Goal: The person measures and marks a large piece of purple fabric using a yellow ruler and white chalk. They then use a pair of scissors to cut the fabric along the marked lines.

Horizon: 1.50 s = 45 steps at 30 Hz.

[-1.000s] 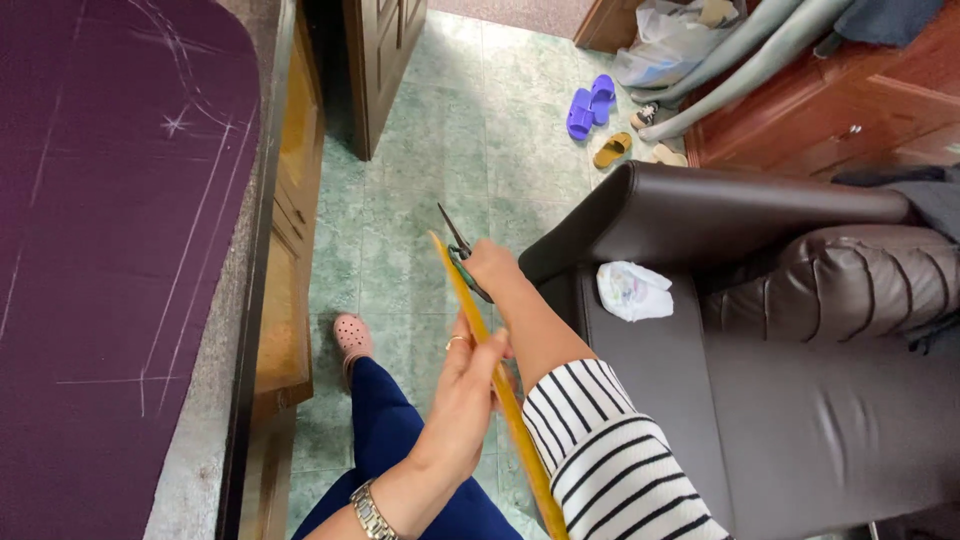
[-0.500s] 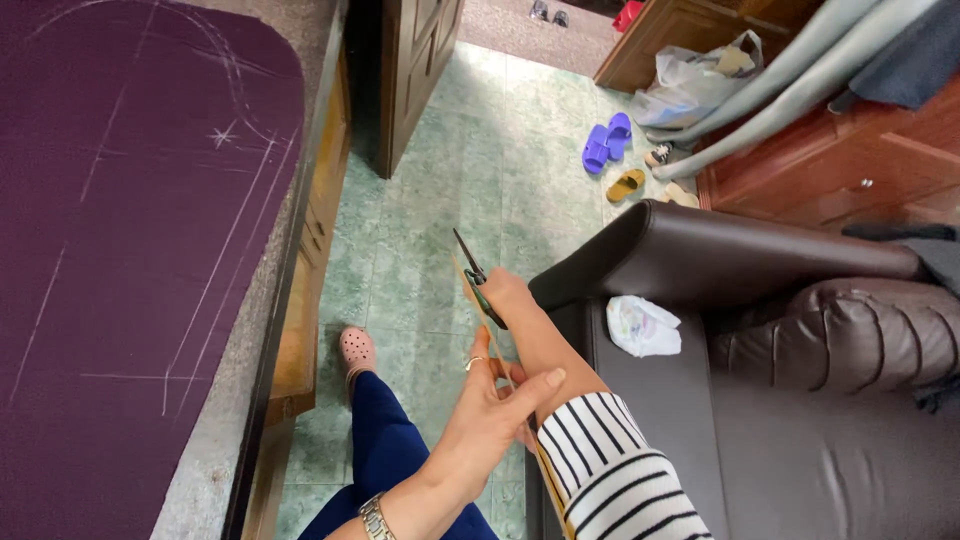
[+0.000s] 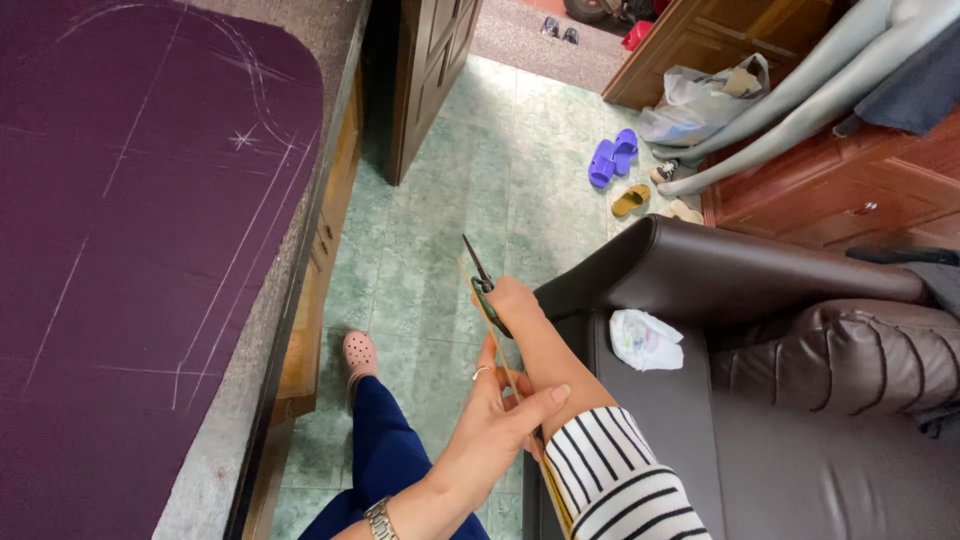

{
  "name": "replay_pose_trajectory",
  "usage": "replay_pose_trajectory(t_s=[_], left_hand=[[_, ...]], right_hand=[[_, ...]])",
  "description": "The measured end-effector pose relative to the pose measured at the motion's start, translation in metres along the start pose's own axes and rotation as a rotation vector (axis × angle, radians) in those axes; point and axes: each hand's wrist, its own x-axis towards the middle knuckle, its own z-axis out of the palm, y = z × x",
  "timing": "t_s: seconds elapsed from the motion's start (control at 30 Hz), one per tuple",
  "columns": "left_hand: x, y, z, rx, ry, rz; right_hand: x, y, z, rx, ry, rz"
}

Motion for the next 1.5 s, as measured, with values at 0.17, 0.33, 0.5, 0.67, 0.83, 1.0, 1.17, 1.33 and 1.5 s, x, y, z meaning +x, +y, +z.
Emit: replay_pose_trajectory(t_s=[0.17, 0.33, 0.5, 0.67, 0.83, 1.0, 1.17, 1.33, 1.5], left_hand=[[-0.006, -0.003, -0.003, -0.141, -0.096, 0.117], [-0.003, -0.032, -0.007, 0.03, -0.041, 0.275], [-0.002, -0.044, -0.009, -0.071, -0.087, 0.22], [0.001, -0.056, -0.017, -0.157, -0.218, 0.274], [0.004, -0.069, -0.027, -0.21, -0.168, 0.193], [-0.008, -0.05, -0.023, -0.225, -0.128, 0.054], [-0.025, -0.023, -0.01, -0.22, -0.057, -0.046], [-0.021, -0.031, -0.014, -0.124, -0.063, 0.025], [-0.022, -0.031, -0.011, -0.168, -0.089, -0.039]], right_hand=[[-0.081, -0.03, -0.046, -0.028, 0.088, 0.006], [-0.135, -0.055, -0.082, -0.062, 0.339, -0.152], [-0.188, -0.08, -0.112, -0.008, 0.566, -0.562], [-0.204, -0.092, -0.092, -0.237, 0.739, -0.897], [-0.219, -0.102, -0.076, -0.37, 0.791, -1.085], [-0.219, -0.104, -0.066, -0.35, 0.801, -1.141], [-0.215, -0.103, -0.064, -0.359, 0.725, -1.112], [-0.212, -0.099, -0.06, -0.347, 0.708, -1.095], [-0.21, -0.094, -0.056, -0.333, 0.722, -1.121]])
